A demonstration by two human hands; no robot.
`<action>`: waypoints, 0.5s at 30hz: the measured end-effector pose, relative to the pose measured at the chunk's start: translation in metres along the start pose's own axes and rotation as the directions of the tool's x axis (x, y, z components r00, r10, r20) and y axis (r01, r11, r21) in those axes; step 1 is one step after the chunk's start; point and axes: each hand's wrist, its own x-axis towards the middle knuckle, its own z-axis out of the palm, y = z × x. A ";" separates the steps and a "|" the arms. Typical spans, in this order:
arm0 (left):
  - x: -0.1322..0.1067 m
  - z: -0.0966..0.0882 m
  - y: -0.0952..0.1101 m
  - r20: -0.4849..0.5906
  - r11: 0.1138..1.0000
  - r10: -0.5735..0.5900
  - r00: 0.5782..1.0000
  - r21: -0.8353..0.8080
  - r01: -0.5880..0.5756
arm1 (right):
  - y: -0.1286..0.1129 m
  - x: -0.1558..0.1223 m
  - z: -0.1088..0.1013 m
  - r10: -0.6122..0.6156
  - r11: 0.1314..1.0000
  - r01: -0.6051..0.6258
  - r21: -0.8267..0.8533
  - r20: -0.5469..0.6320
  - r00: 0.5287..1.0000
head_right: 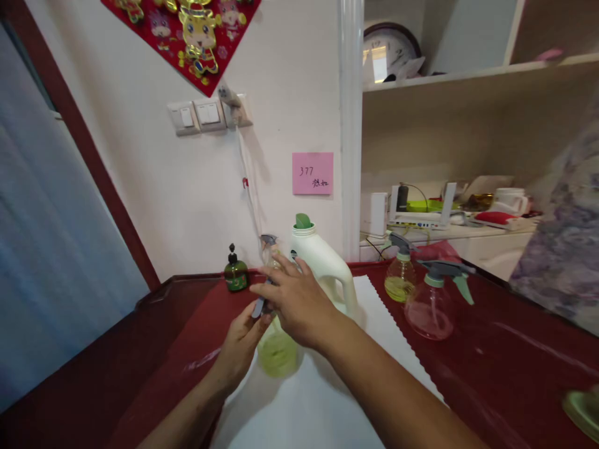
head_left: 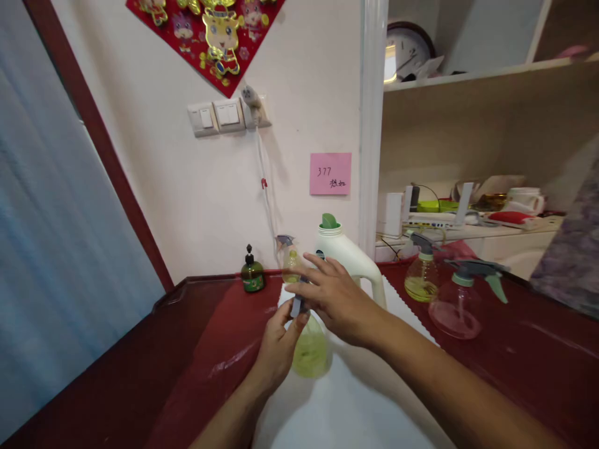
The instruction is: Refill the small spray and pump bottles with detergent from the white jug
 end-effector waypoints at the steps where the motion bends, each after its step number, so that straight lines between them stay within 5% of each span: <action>1: -0.001 0.001 0.000 -0.003 1.000 -0.003 1.000 -0.009 0.003 | 0.000 0.006 -0.005 -0.003 0.999 0.006 -0.032 0.068 0.998; 9: -0.003 0.006 0.000 -0.070 0.989 -0.010 0.997 -0.148 -0.001 | -0.009 0.021 -0.003 0.106 0.991 -0.093 -0.095 0.146 0.984; 15: 0.005 0.010 -0.004 -0.213 0.997 -0.060 0.975 -0.055 0.050 | -0.016 0.020 0.000 0.211 0.974 -0.197 -0.112 0.131 0.969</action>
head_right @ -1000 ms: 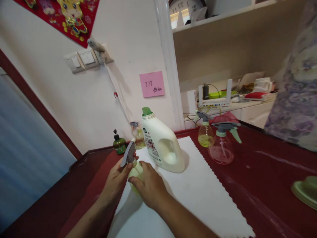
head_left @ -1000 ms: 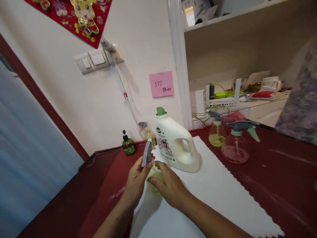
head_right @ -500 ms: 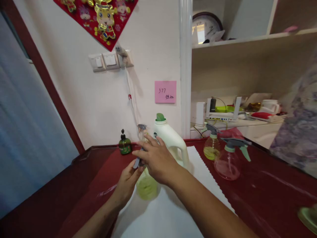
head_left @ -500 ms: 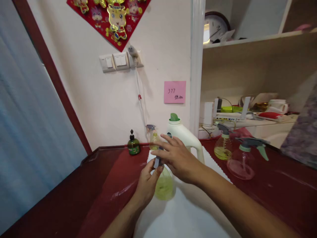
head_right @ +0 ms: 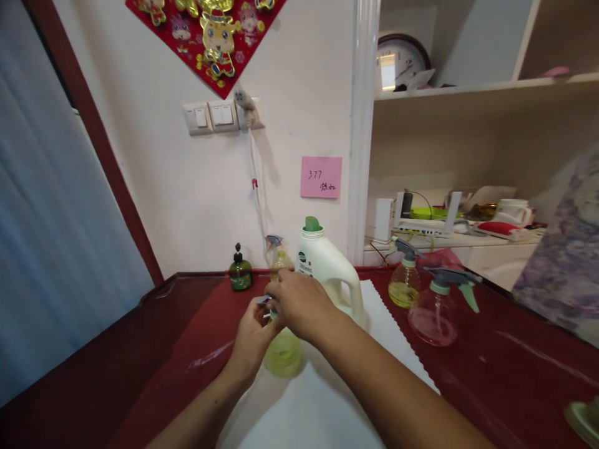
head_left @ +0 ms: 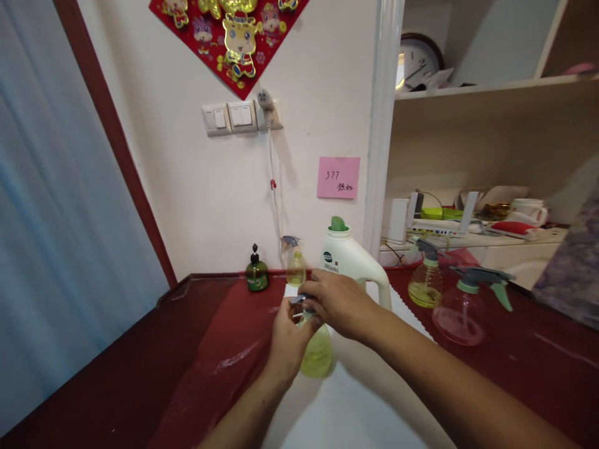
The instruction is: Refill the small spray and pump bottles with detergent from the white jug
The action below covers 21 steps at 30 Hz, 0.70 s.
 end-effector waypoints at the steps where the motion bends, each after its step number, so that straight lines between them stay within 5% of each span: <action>1: 0.000 0.000 0.000 -0.009 1.000 0.001 1.000 0.024 -0.001 | 0.000 0.000 0.000 0.003 1.000 -0.003 0.002 0.000 1.000; 5: 0.002 -0.009 0.005 0.059 0.996 0.030 0.998 0.082 -0.035 | 0.000 -0.001 0.002 -0.001 1.000 0.001 0.022 -0.001 1.000; 11: 0.008 -0.029 0.008 0.316 0.998 -0.017 0.948 0.059 -0.002 | 0.002 -0.002 0.002 -0.015 0.999 0.016 0.033 -0.010 1.000; 21: 0.009 -0.010 0.006 0.181 0.999 0.016 0.983 0.032 -0.022 | 0.000 -0.003 0.001 -0.007 1.000 0.007 0.011 -0.013 1.000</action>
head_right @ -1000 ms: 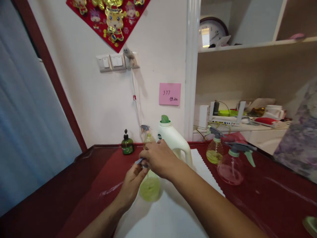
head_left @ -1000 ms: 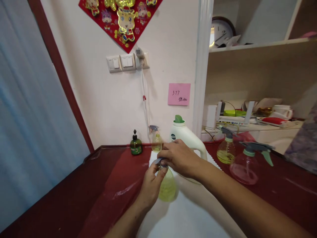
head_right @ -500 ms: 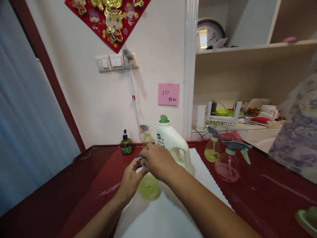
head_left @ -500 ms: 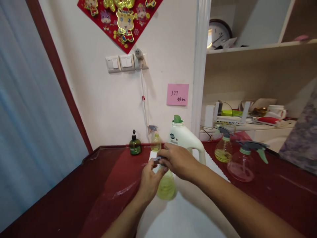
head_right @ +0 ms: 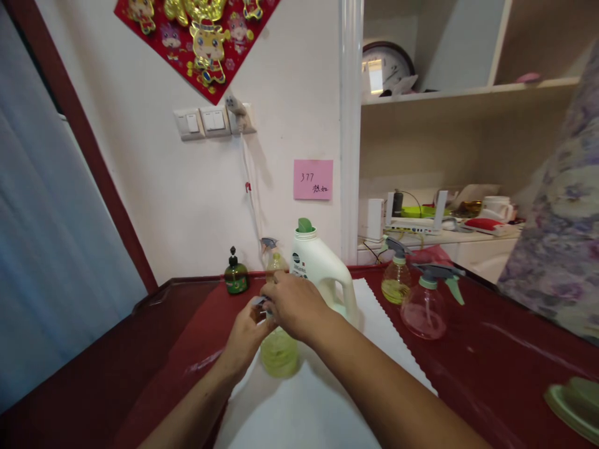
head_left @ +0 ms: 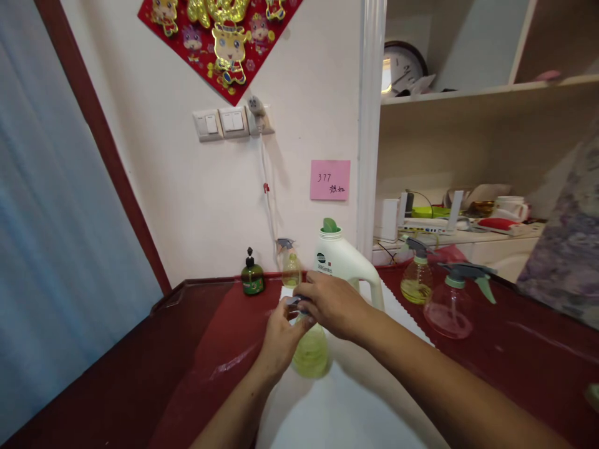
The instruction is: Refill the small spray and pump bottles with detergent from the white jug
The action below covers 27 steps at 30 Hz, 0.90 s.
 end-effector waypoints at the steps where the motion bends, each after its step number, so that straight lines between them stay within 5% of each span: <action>1: 0.000 -0.002 0.002 0.024 1.000 -0.004 1.000 -0.002 0.004 | 0.000 0.000 0.001 0.000 1.000 0.000 -0.001 -0.002 1.000; 7: 0.000 -0.018 0.009 0.206 0.998 -0.053 0.977 -0.035 0.061 | 0.000 0.001 0.002 0.000 1.000 0.000 -0.007 -0.014 1.000; 17: 0.001 -0.001 0.000 0.055 0.999 0.007 0.998 -0.054 -0.004 | 0.002 -0.002 0.003 0.017 1.000 -0.017 -0.014 -0.017 1.000; 27: 0.002 -0.018 0.003 0.207 0.998 -0.031 0.978 -0.044 0.041 | 0.001 -0.002 0.002 0.011 1.000 -0.012 -0.018 -0.017 1.000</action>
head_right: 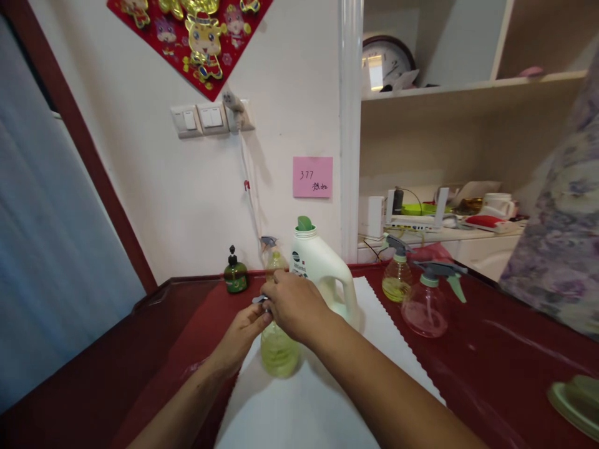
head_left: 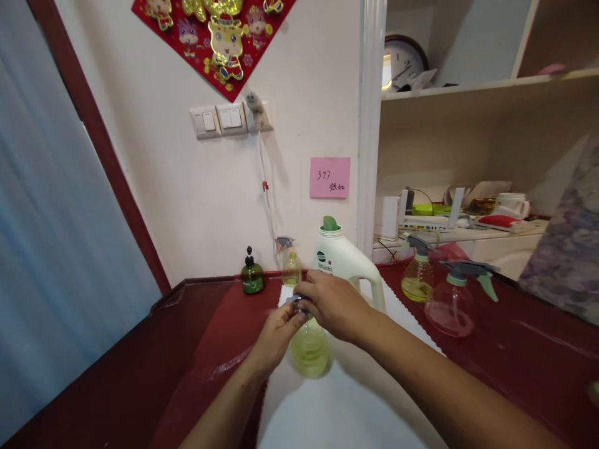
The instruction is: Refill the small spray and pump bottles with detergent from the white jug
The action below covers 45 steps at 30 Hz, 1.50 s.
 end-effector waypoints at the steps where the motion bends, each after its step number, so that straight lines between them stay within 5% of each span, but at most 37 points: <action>1: 0.000 0.001 0.000 0.002 1.000 -0.003 1.000 -0.002 0.003 | 0.000 0.000 0.000 0.002 1.000 -0.002 -0.001 -0.001 1.000; 10: 0.003 0.017 -0.004 -0.117 0.997 0.070 0.991 0.028 -0.067 | -0.001 -0.001 0.001 0.018 1.000 -0.018 -0.007 0.001 1.000; 20: 0.000 0.003 0.001 0.019 1.000 0.011 1.000 0.027 -0.011 | -0.002 -0.004 0.003 0.017 1.000 -0.017 -0.020 -0.015 1.000; 29: 0.003 0.011 -0.002 -0.120 0.994 0.062 0.991 0.098 -0.051 | -0.002 -0.004 0.003 0.019 0.999 -0.020 -0.028 -0.022 1.000; 38: 0.003 0.000 -0.008 0.005 0.996 0.045 0.999 0.074 -0.045 | -0.003 -0.002 0.007 0.011 0.999 -0.013 -0.053 -0.041 0.999; 42: 0.002 0.003 -0.005 0.011 0.996 0.051 0.999 0.071 -0.052 | -0.004 -0.006 0.002 -0.023 0.997 0.016 -0.076 -0.088 0.996; 45: 0.000 0.004 -0.001 0.011 0.996 0.051 0.999 0.069 -0.052 | -0.004 -0.026 0.004 -0.061 0.997 0.048 -0.055 -0.270 0.961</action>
